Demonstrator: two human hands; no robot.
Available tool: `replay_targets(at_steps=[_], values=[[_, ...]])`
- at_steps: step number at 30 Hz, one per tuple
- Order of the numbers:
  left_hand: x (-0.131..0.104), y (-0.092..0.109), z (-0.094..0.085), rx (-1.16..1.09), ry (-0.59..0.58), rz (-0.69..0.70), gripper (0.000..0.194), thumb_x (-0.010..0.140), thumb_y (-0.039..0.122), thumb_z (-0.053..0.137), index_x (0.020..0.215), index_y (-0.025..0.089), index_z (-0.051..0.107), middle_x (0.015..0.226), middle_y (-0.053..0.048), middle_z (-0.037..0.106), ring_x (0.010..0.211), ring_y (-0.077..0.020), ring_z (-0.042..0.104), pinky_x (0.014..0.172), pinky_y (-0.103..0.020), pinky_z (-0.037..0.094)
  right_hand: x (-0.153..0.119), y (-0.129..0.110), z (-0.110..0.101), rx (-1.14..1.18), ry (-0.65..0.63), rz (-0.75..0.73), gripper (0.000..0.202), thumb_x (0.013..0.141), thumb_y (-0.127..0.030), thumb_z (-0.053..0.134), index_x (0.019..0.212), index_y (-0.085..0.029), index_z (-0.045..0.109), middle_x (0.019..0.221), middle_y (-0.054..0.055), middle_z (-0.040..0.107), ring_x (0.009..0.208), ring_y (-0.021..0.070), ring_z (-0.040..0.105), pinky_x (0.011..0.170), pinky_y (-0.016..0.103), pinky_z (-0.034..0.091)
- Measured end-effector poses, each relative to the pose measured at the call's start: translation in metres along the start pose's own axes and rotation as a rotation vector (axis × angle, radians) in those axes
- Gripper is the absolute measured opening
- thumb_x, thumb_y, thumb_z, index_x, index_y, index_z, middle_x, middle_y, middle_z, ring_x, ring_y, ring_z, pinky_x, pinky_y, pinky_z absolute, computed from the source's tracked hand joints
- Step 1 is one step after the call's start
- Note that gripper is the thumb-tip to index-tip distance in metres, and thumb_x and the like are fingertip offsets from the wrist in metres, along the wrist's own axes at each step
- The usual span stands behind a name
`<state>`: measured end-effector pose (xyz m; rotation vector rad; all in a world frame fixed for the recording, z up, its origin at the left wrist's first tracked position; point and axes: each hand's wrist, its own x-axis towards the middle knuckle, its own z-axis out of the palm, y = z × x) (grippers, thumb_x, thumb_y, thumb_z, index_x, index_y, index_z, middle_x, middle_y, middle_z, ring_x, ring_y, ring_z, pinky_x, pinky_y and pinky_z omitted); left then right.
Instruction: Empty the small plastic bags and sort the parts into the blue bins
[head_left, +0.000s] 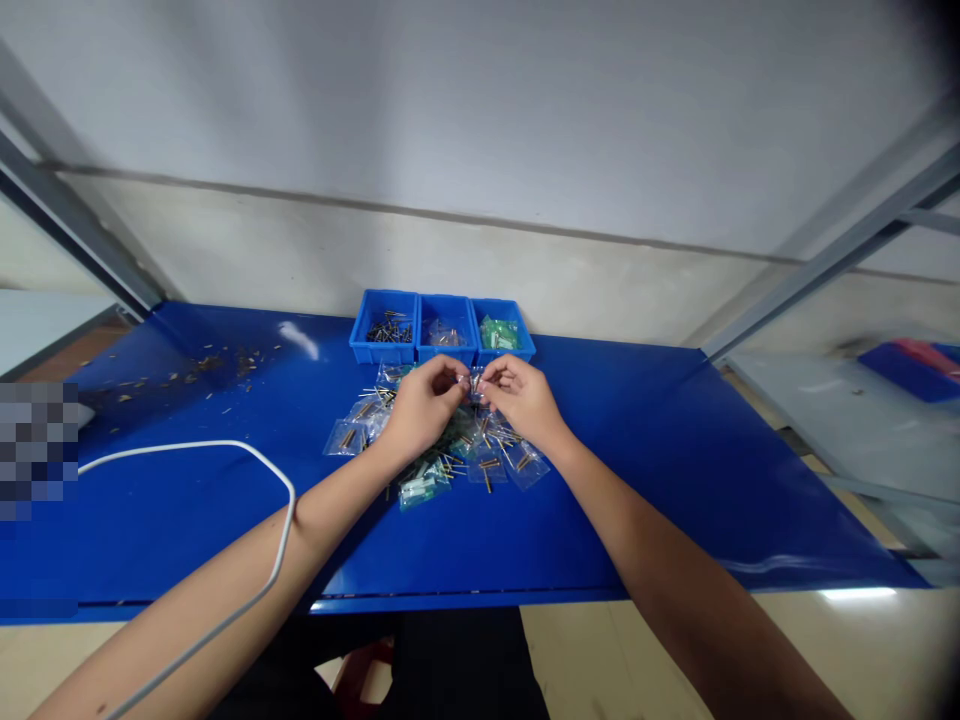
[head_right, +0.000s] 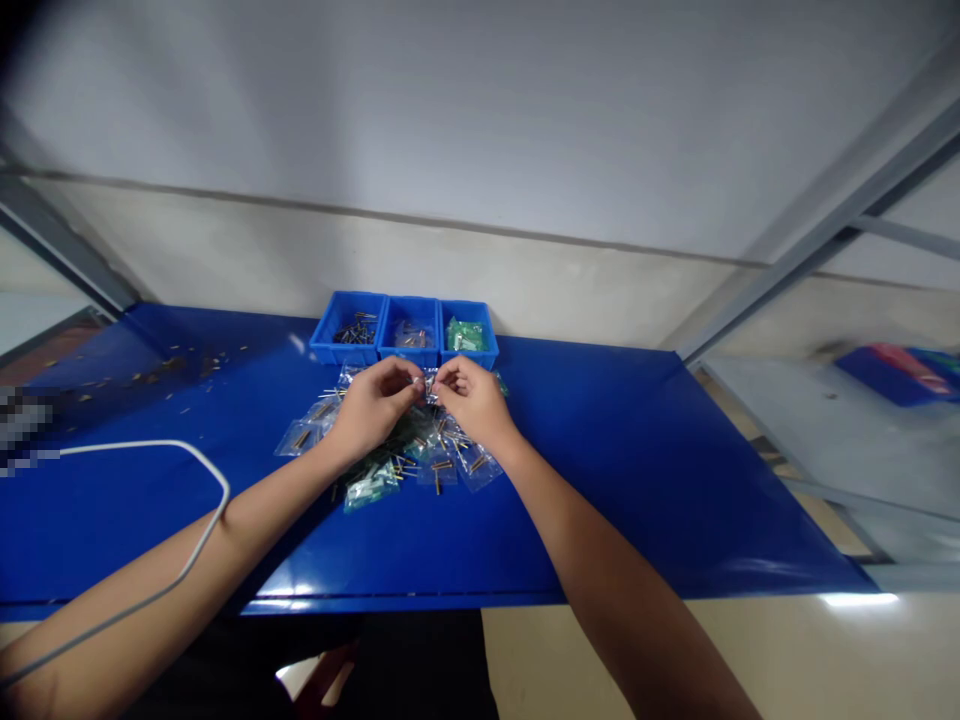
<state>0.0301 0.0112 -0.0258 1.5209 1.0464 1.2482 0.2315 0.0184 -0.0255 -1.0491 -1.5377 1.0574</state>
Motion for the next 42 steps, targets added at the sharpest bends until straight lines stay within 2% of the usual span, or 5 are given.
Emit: replay_targets(at_steps=[8,18,26,34,42], values=[[0.003,-0.001,-0.006,-0.032,0.051,-0.089,0.025,0.096,0.029,0.078,0.117,0.016,0.084,0.090,-0.009,0.087,0.085,-0.0256,0.083,0.084,-0.040,0.067,-0.001,0.001,0.000,-0.004,0.092,-0.011,0.021,0.098,-0.045,0.084,0.097,-0.025,0.076,0.080,0.003,0.074,0.073,0.0221,0.071,0.062,0.035,0.058],[0.011,-0.014,-0.007,-0.091,-0.102,0.097,0.097,0.092,0.018,0.075,0.185,0.033,0.048,0.179,-0.018,0.063,0.166,-0.0408,0.064,0.120,-0.058,0.067,0.001,0.003,-0.002,-0.048,0.171,0.005,0.022,0.097,-0.046,0.081,0.094,-0.025,0.074,0.080,0.003,0.075,0.070,0.0216,0.071,0.063,0.035,0.057],[-0.008,0.001,-0.007,0.566,-0.271,0.321,0.046,0.103,0.024,0.063,0.147,0.016,0.077,0.145,-0.022,0.082,0.142,-0.0432,0.072,0.127,-0.068,0.056,0.005,0.009,-0.007,-0.069,0.303,0.012,0.014,0.097,-0.038,0.076,0.092,-0.025,0.072,0.080,0.004,0.076,0.070,0.0220,0.070,0.069,0.038,0.060],[-0.010,0.005,-0.004,0.771,-0.555,0.428,0.055,0.107,0.045,0.079,0.156,0.020,0.075,0.157,-0.022,0.076,0.147,-0.0458,0.065,0.125,-0.063,0.052,0.003,0.009,-0.004,-0.096,0.275,0.035,0.010,0.098,-0.032,0.072,0.092,-0.025,0.074,0.076,0.002,0.073,0.072,0.0233,0.071,0.072,0.039,0.061],[-0.011,0.001,0.001,0.780,-0.456,0.386,0.038,0.104,0.022,0.078,0.142,0.021,0.075,0.130,-0.015,0.084,0.130,-0.0387,0.070,0.113,-0.055,0.056,0.003,0.011,-0.003,-0.138,0.256,0.006,0.019,0.094,-0.045,0.075,0.090,-0.027,0.075,0.077,0.002,0.075,0.076,0.0261,0.076,0.069,0.037,0.062]])
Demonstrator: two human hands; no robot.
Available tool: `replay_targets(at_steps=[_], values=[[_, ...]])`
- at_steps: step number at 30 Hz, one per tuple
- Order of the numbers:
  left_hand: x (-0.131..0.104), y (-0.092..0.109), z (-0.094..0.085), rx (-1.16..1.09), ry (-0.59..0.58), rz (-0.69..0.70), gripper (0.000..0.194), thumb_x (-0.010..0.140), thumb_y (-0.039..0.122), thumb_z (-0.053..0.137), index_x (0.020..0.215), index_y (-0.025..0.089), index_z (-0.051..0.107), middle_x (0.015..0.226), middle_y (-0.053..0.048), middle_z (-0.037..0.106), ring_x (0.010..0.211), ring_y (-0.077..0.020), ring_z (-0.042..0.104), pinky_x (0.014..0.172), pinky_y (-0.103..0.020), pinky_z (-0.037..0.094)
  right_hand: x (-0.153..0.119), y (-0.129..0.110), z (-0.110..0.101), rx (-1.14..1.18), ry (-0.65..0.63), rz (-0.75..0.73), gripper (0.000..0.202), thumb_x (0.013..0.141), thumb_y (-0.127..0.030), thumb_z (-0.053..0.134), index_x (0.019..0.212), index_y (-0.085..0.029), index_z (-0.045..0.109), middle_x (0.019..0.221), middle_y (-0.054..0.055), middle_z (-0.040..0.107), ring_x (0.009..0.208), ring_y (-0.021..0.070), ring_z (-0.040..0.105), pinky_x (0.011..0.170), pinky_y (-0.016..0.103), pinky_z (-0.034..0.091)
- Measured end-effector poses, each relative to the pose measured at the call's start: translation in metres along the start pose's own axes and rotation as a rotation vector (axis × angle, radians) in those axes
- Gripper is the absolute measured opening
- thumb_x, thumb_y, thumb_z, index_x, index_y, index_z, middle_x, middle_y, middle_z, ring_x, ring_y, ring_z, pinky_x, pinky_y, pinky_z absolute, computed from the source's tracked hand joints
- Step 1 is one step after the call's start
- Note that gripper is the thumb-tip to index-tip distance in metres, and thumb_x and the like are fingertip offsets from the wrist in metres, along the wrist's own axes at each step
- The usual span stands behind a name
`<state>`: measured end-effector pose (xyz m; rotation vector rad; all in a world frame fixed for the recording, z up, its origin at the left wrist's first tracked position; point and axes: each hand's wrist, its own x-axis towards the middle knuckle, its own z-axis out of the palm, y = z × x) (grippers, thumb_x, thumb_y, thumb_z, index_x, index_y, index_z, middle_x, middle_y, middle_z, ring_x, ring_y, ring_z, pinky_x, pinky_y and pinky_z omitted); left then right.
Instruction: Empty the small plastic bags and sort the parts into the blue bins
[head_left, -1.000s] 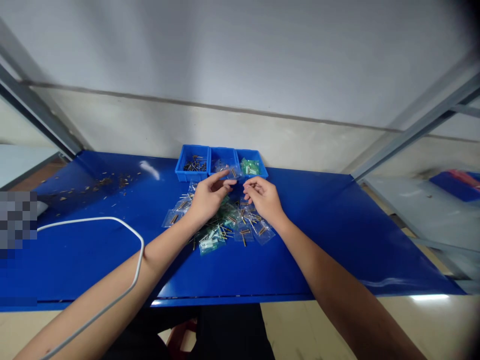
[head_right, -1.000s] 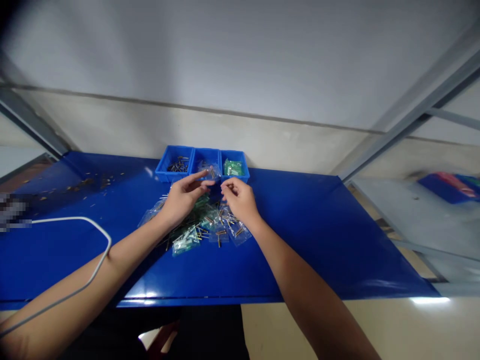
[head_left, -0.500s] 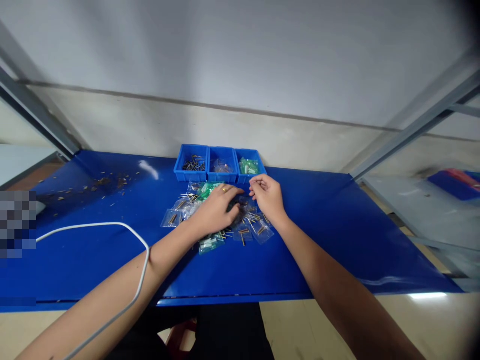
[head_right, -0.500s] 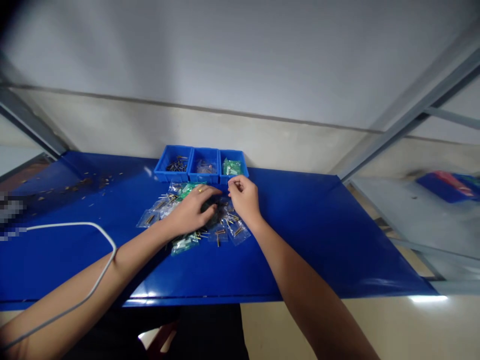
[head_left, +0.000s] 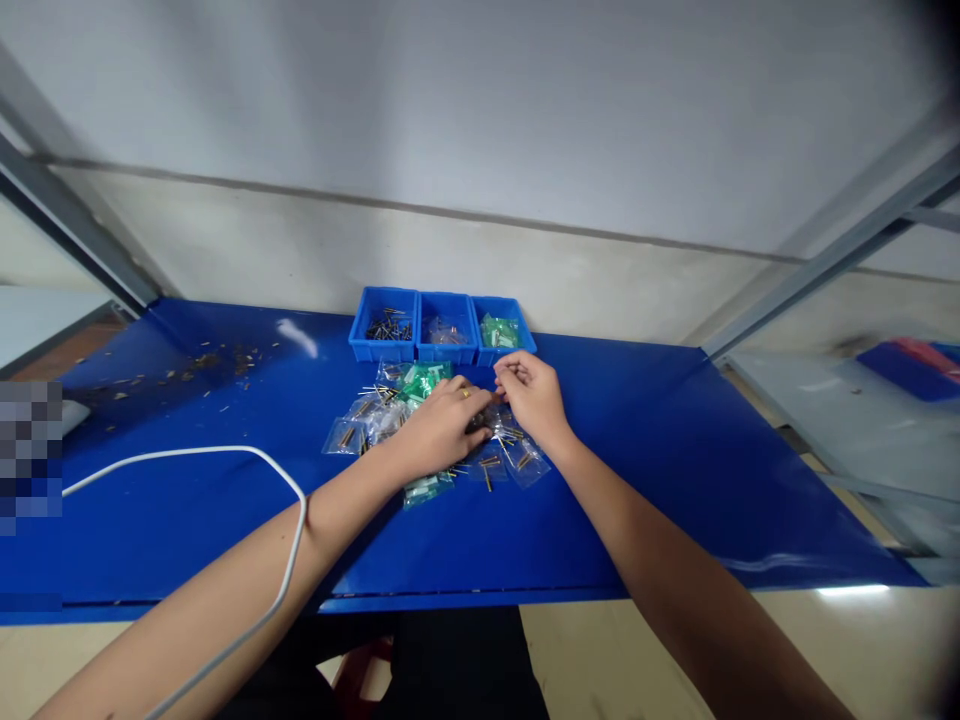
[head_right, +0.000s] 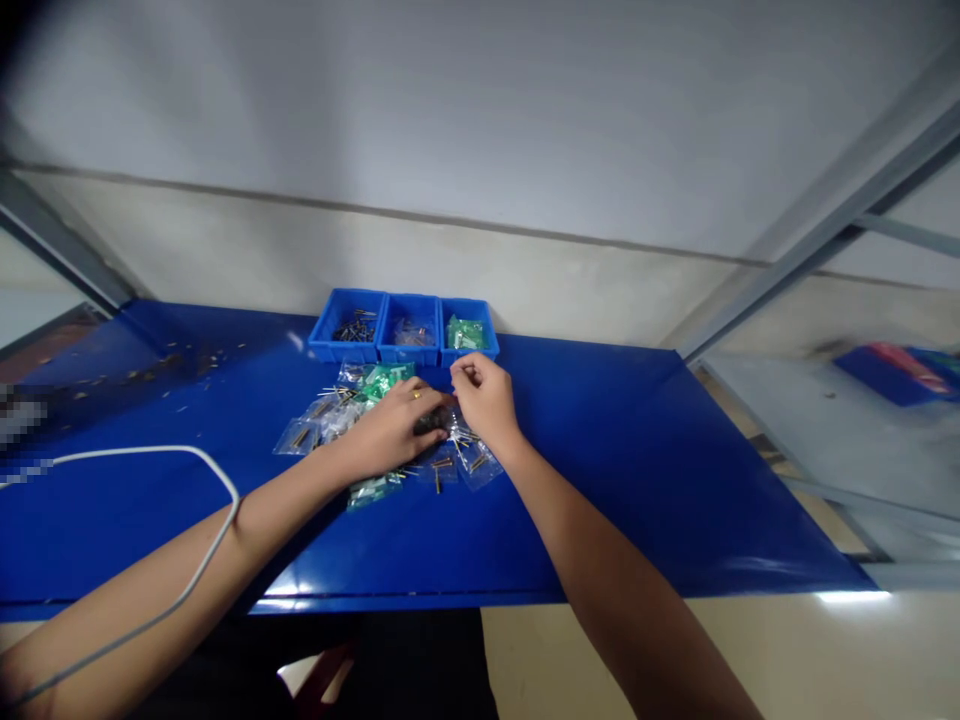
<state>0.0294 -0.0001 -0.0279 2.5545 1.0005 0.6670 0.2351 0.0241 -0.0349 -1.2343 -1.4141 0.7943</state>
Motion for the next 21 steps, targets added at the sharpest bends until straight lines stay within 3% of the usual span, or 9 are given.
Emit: replay_targets(at_steps=[5,9,13,18,21], values=[[0.002,-0.005,0.003,-0.236,0.230,-0.112,0.028,0.103,0.018,0.073,0.131,0.024,0.072,0.112,-0.009,0.087,0.115,-0.0330,0.079,0.110,-0.052,0.058,0.002,-0.002,-0.002,0.052,-0.037,0.013,0.023,0.093,-0.047,0.076,0.090,-0.025,0.077,0.080,0.004,0.078,0.072,0.0233,0.074,0.065,0.034,0.059],[0.003,-0.010,0.001,-0.466,0.370,-0.228,0.034,0.104,0.027,0.077,0.135,0.025,0.064,0.104,-0.005,0.088,0.099,-0.0274,0.084,0.099,-0.044,0.063,0.002,-0.009,-0.004,0.089,-0.247,0.037,0.028,0.095,-0.051,0.080,0.093,-0.023,0.080,0.083,0.004,0.079,0.067,0.0194,0.070,0.062,0.032,0.058],[0.003,-0.016,0.002,-0.513,0.392,-0.247,0.045,0.104,0.031,0.079,0.145,0.024,0.060,0.105,-0.005,0.087,0.097,-0.0254,0.084,0.093,-0.039,0.063,0.002,-0.008,-0.006,0.119,-0.403,0.055,0.024,0.095,-0.046,0.087,0.097,-0.023,0.080,0.081,0.002,0.078,0.069,0.0190,0.071,0.063,0.032,0.059],[0.005,-0.018,0.006,-0.491,0.393,-0.246,0.061,0.092,0.029,0.087,0.147,0.022,0.062,0.111,-0.007,0.085,0.099,-0.0268,0.082,0.090,-0.039,0.062,0.006,-0.001,-0.006,0.126,-0.280,0.083,0.019,0.097,-0.037,0.089,0.095,-0.024,0.076,0.078,0.001,0.075,0.063,0.0169,0.066,0.060,0.032,0.056],[0.006,-0.013,0.002,-0.485,0.386,-0.268,0.031,0.098,0.031,0.081,0.126,0.023,0.074,0.107,-0.007,0.087,0.098,-0.0263,0.081,0.089,-0.039,0.062,0.008,0.000,-0.007,0.178,-0.224,0.073,0.026,0.097,-0.043,0.091,0.095,-0.025,0.073,0.082,0.002,0.077,0.066,0.0180,0.068,0.059,0.032,0.056]])
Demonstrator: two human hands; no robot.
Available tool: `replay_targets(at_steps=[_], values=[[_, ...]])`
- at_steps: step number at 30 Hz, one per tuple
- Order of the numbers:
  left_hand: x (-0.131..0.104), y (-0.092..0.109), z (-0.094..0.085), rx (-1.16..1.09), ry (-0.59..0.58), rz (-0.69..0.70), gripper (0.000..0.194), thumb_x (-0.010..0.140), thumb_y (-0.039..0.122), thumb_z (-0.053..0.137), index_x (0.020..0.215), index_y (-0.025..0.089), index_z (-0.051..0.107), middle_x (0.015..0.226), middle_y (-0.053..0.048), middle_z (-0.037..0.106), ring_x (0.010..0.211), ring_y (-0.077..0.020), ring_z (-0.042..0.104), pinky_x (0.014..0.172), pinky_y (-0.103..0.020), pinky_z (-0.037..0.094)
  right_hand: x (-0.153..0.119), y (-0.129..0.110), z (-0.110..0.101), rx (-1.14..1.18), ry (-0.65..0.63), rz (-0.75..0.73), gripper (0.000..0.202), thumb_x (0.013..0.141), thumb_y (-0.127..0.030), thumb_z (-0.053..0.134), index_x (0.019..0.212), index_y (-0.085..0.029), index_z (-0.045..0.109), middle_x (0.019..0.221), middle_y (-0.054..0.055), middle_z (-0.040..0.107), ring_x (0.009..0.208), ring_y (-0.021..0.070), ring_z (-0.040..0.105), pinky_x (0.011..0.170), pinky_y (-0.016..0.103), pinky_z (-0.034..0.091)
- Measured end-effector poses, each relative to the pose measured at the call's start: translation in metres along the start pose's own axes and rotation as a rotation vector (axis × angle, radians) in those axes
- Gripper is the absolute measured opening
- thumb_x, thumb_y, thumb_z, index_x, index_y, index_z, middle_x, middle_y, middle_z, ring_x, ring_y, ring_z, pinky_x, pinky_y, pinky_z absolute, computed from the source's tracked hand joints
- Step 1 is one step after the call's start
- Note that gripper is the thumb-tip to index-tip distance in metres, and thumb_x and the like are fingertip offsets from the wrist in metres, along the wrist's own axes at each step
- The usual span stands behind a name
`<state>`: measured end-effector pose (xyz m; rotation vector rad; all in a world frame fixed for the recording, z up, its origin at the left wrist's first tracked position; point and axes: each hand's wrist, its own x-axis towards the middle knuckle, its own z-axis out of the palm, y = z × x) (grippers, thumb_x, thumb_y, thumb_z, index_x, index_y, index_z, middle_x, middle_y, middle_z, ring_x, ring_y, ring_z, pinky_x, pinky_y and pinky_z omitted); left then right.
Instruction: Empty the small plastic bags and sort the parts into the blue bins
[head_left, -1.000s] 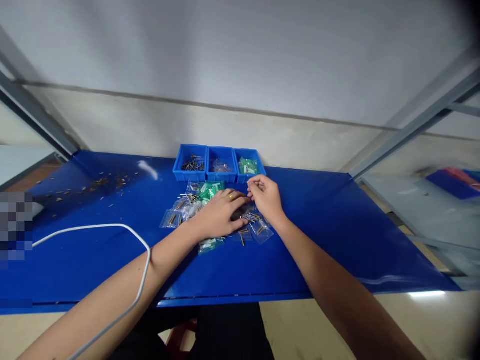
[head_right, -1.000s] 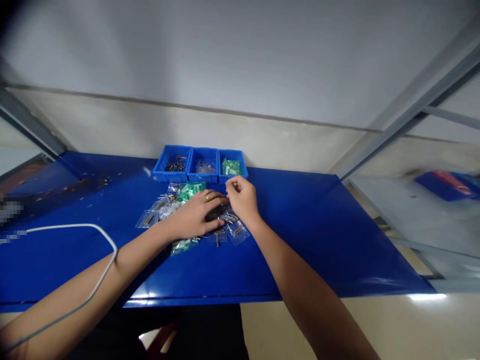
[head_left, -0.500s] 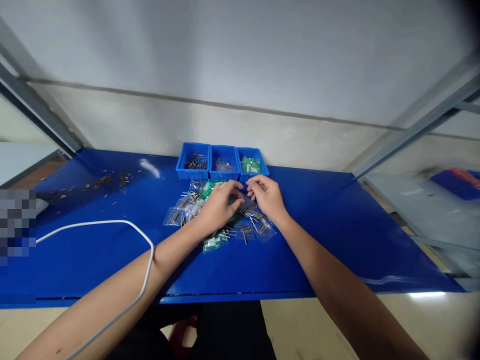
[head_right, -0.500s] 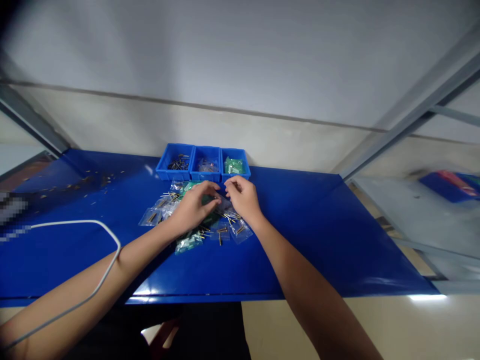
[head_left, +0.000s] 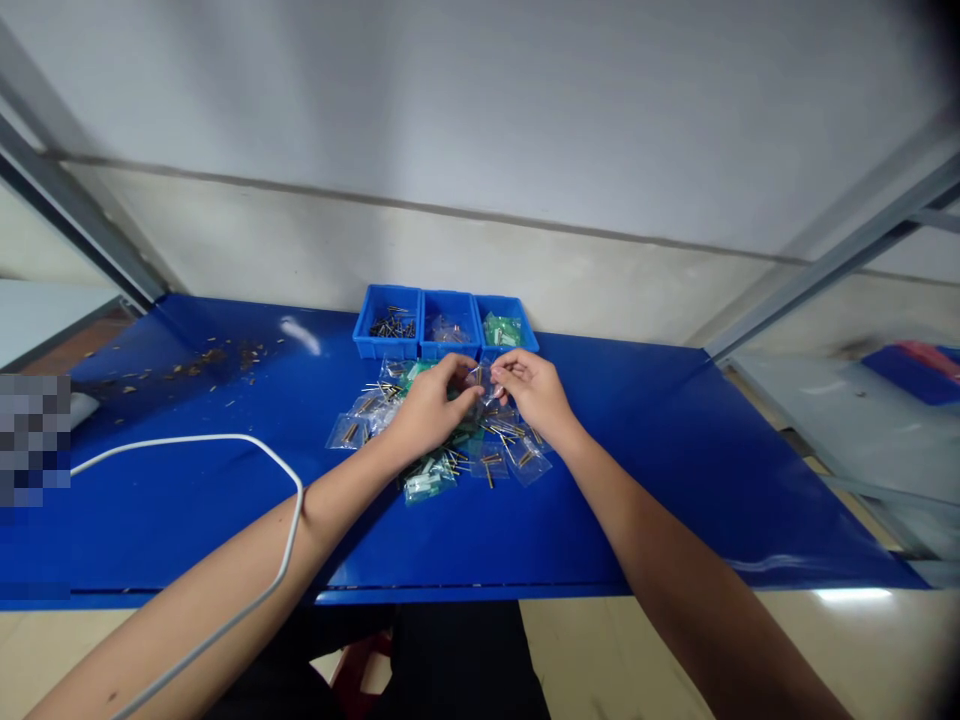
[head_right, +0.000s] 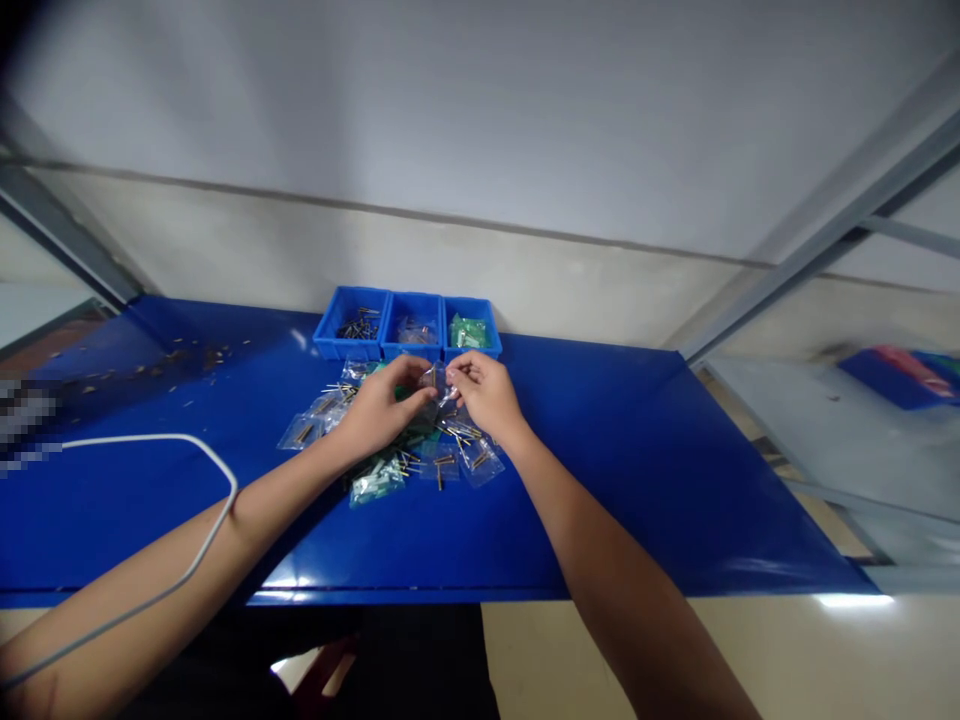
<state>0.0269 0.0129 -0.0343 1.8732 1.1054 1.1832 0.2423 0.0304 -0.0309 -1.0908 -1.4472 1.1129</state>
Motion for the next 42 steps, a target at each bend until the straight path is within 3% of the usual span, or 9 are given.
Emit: replay_targets(at_steps=[2,9,14,21,29,33,38,42], values=[[0.000,0.005,-0.002,-0.008,0.003,-0.020,0.013,0.103,0.032,0.073,0.112,0.023,0.077,0.103,-0.006,0.088,0.096,-0.0250,0.081,0.089,-0.038,0.061,-0.001,-0.001,0.000,0.024,0.006,-0.010,0.030,0.094,-0.047,0.093,0.095,-0.025,0.073,0.083,0.002,0.077,0.067,0.0183,0.068,0.059,0.032,0.058],[0.000,0.011,-0.006,-0.053,0.036,-0.097,0.016,0.104,0.033,0.071,0.094,0.021,0.077,0.090,-0.004,0.083,0.085,-0.0222,0.074,0.080,-0.034,0.054,-0.004,-0.005,0.006,0.034,-0.082,0.000,0.036,0.086,-0.049,0.098,0.099,-0.025,0.076,0.087,0.002,0.077,0.073,0.0201,0.072,0.060,0.032,0.061],[0.000,0.011,-0.004,-0.120,0.028,-0.084,0.015,0.103,0.035,0.073,0.096,0.021,0.076,0.088,-0.004,0.080,0.082,-0.0205,0.071,0.078,-0.033,0.053,-0.003,-0.003,0.006,0.013,-0.090,0.006,0.043,0.081,-0.057,0.101,0.096,-0.026,0.076,0.084,0.002,0.078,0.069,0.0210,0.074,0.060,0.034,0.063],[0.000,0.012,-0.005,-0.096,0.028,-0.057,0.017,0.105,0.034,0.071,0.094,0.021,0.077,0.083,-0.003,0.078,0.079,-0.0198,0.068,0.074,-0.031,0.052,-0.007,-0.006,0.008,-0.034,-0.093,-0.009,0.041,0.091,-0.064,0.095,0.095,-0.027,0.078,0.080,0.004,0.078,0.073,0.0240,0.077,0.063,0.037,0.066],[0.000,0.012,-0.004,-0.117,0.034,-0.064,0.018,0.104,0.036,0.071,0.094,0.022,0.077,0.084,-0.003,0.078,0.078,-0.0206,0.068,0.073,-0.032,0.052,-0.008,-0.008,0.008,-0.063,-0.036,-0.031,0.041,0.089,-0.065,0.094,0.091,-0.027,0.080,0.081,0.003,0.080,0.070,0.0210,0.075,0.063,0.033,0.063],[0.000,0.014,-0.005,-0.124,0.031,-0.089,0.015,0.102,0.034,0.072,0.099,0.021,0.080,0.079,-0.002,0.077,0.071,-0.0190,0.065,0.067,-0.031,0.049,-0.007,-0.009,0.007,-0.090,-0.018,-0.052,0.036,0.089,-0.062,0.093,0.091,-0.027,0.082,0.075,0.001,0.077,0.066,0.0210,0.072,0.060,0.033,0.060],[-0.002,0.017,-0.006,-0.103,0.020,-0.135,0.023,0.106,0.039,0.070,0.107,0.022,0.084,0.060,0.004,0.064,0.054,-0.0170,0.053,0.056,-0.031,0.039,-0.009,-0.012,0.006,-0.125,-0.003,-0.053,0.034,0.093,-0.062,0.092,0.094,-0.028,0.087,0.057,-0.003,0.064,0.049,0.0189,0.059,0.052,0.034,0.052],[-0.002,0.019,-0.006,-0.138,0.040,-0.129,0.022,0.104,0.039,0.071,0.107,0.022,0.085,0.077,-0.001,0.081,0.059,-0.0165,0.062,0.059,-0.031,0.047,-0.010,-0.012,0.008,-0.026,-0.015,0.006,0.042,0.094,-0.066,0.090,0.098,-0.025,0.087,0.065,0.000,0.073,0.051,0.0190,0.067,0.054,0.036,0.061]])
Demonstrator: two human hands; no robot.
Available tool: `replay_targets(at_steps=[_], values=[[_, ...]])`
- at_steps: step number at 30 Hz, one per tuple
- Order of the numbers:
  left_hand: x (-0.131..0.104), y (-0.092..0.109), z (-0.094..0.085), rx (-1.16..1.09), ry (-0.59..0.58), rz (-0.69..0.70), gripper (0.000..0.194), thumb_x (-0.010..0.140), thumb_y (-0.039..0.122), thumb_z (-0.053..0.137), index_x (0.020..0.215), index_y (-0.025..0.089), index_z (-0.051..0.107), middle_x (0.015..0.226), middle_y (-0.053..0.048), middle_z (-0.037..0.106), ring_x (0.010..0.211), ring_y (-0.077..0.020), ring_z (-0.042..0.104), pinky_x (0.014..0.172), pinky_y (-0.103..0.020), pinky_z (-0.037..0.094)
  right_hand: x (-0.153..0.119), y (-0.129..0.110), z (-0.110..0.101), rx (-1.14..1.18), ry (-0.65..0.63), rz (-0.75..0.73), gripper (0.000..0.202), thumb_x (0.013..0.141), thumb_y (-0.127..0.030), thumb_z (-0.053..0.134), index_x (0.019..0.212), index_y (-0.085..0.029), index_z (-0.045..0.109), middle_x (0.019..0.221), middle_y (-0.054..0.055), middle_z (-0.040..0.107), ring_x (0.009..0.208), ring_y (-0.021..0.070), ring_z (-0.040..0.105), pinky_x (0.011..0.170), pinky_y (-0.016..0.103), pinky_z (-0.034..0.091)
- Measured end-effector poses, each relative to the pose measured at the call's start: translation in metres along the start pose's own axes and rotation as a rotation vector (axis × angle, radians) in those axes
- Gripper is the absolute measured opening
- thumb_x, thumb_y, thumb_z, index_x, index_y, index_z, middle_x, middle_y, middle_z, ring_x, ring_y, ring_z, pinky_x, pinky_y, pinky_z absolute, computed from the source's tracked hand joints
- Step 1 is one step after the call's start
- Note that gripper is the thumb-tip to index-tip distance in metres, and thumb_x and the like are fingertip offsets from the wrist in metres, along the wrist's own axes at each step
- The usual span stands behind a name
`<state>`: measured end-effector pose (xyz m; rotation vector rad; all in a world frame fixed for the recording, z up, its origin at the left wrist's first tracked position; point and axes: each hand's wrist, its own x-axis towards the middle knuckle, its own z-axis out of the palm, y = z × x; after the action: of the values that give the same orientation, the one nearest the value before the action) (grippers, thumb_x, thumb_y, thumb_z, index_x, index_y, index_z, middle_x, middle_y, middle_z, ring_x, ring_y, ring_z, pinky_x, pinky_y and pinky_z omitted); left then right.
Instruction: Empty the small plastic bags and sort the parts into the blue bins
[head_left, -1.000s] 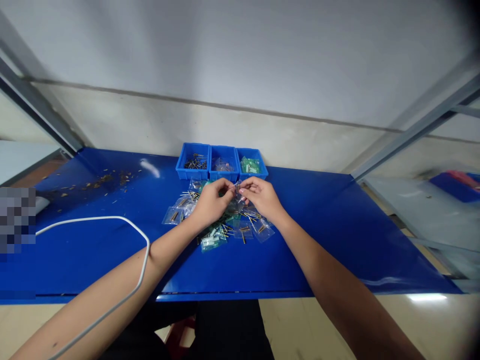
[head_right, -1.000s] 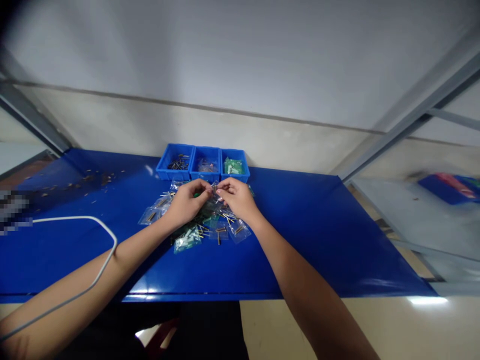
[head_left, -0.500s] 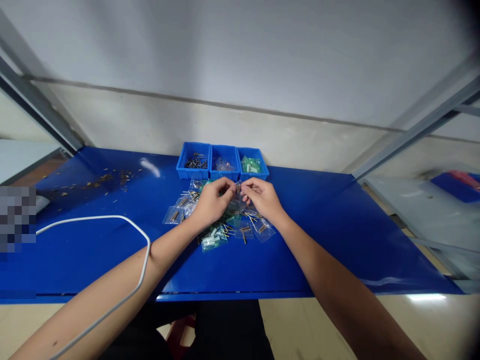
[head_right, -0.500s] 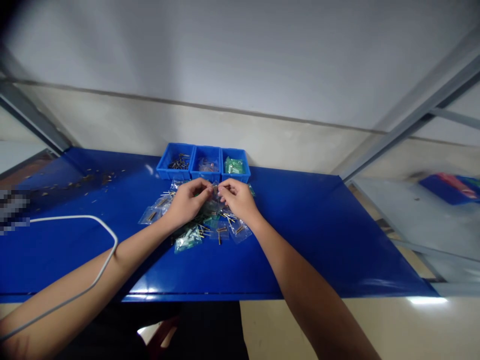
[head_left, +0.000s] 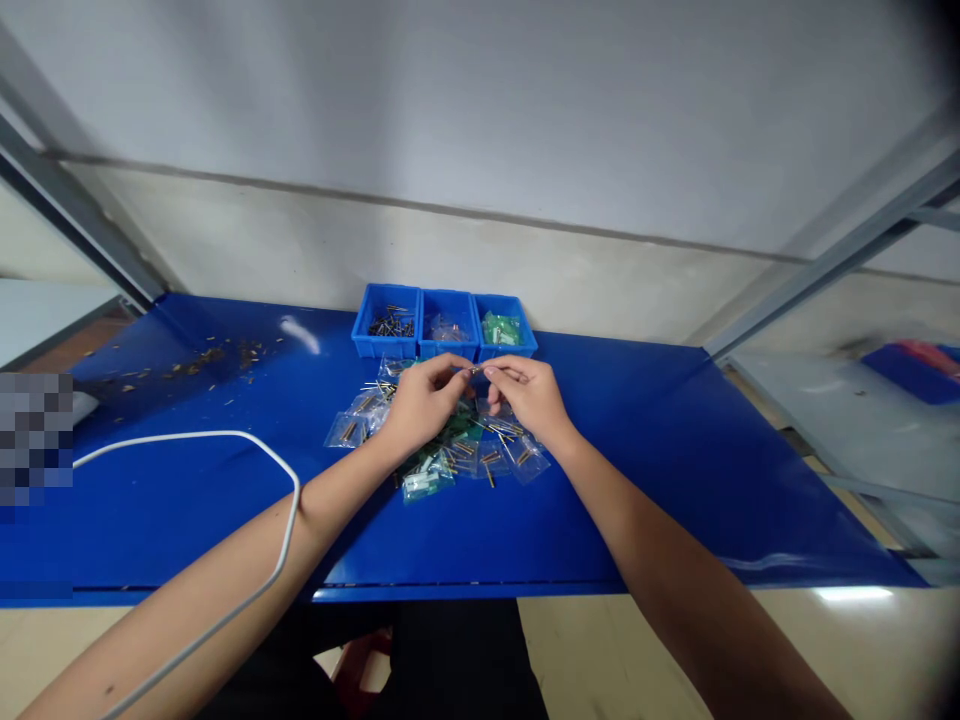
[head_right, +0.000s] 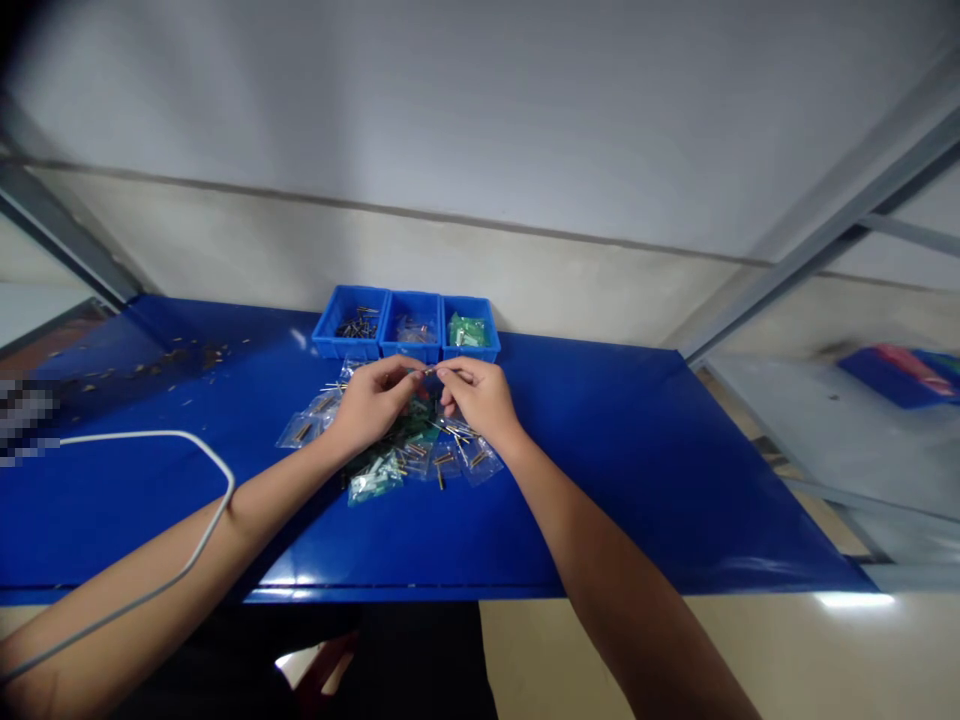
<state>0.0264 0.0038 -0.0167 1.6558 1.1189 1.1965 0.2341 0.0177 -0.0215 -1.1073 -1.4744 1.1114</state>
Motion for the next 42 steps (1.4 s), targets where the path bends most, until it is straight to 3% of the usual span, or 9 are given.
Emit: replay_targets(at_steps=[5,12,15,22,27,35,42], values=[[0.001,0.000,0.000,-0.030,-0.006,0.001,0.021,0.102,0.039,0.073,0.099,0.022,0.083,0.082,-0.003,0.083,0.071,-0.0194,0.072,0.069,-0.033,0.056,0.002,0.003,0.002,0.110,-0.008,0.004,0.041,0.091,-0.065,0.094,0.094,-0.025,0.085,0.080,0.005,0.082,0.067,0.0242,0.080,0.066,0.044,0.075],[0.002,-0.008,0.005,-0.078,-0.015,0.028,0.018,0.094,0.032,0.081,0.108,0.022,0.076,0.097,-0.005,0.085,0.088,-0.0216,0.078,0.084,-0.037,0.063,0.004,0.004,0.003,0.086,-0.012,-0.018,0.048,0.077,-0.065,0.106,0.093,-0.027,0.080,0.077,0.001,0.078,0.070,0.0245,0.080,0.068,0.044,0.076],[0.003,-0.010,0.005,-0.105,-0.038,0.035,0.030,0.090,0.027,0.082,0.117,0.024,0.070,0.097,-0.003,0.083,0.088,-0.0215,0.077,0.084,-0.036,0.063,0.003,0.003,0.003,0.066,-0.011,-0.030,0.047,0.080,-0.065,0.104,0.093,-0.028,0.079,0.079,0.001,0.078,0.070,0.0239,0.079,0.069,0.043,0.075],[0.002,-0.015,0.005,-0.114,-0.094,0.006,0.057,0.087,0.024,0.083,0.137,0.026,0.056,0.088,0.000,0.071,0.079,-0.0228,0.072,0.068,-0.035,0.053,0.000,0.001,0.005,0.048,-0.016,-0.048,0.045,0.083,-0.064,0.102,0.093,-0.027,0.078,0.079,0.001,0.076,0.071,0.0221,0.077,0.068,0.040,0.073],[0.003,-0.018,0.006,-0.132,-0.069,0.003,0.059,0.088,0.024,0.081,0.140,0.026,0.054,0.085,0.003,0.068,0.078,-0.0220,0.072,0.070,-0.034,0.054,-0.001,0.001,0.006,0.013,-0.015,-0.057,0.044,0.085,-0.065,0.099,0.095,-0.028,0.078,0.083,0.002,0.077,0.075,0.0221,0.077,0.068,0.038,0.072],[0.008,-0.019,0.005,-0.195,0.005,-0.061,0.060,0.080,0.022,0.086,0.136,0.025,0.064,0.078,0.005,0.069,0.076,-0.0216,0.074,0.077,-0.037,0.062,-0.005,-0.002,0.006,-0.083,-0.016,-0.150,0.021,0.094,-0.048,0.090,0.094,-0.029,0.081,0.095,0.004,0.084,0.086,0.0250,0.079,0.083,0.044,0.070],[0.007,-0.015,0.003,-0.194,0.015,-0.103,0.049,0.079,0.021,0.087,0.124,0.023,0.068,0.074,0.003,0.073,0.073,-0.0227,0.075,0.074,-0.037,0.062,-0.007,-0.005,0.006,-0.129,-0.003,-0.172,0.011,0.097,-0.040,0.086,0.093,-0.030,0.082,0.096,0.006,0.085,0.083,0.0268,0.077,0.081,0.047,0.068]])
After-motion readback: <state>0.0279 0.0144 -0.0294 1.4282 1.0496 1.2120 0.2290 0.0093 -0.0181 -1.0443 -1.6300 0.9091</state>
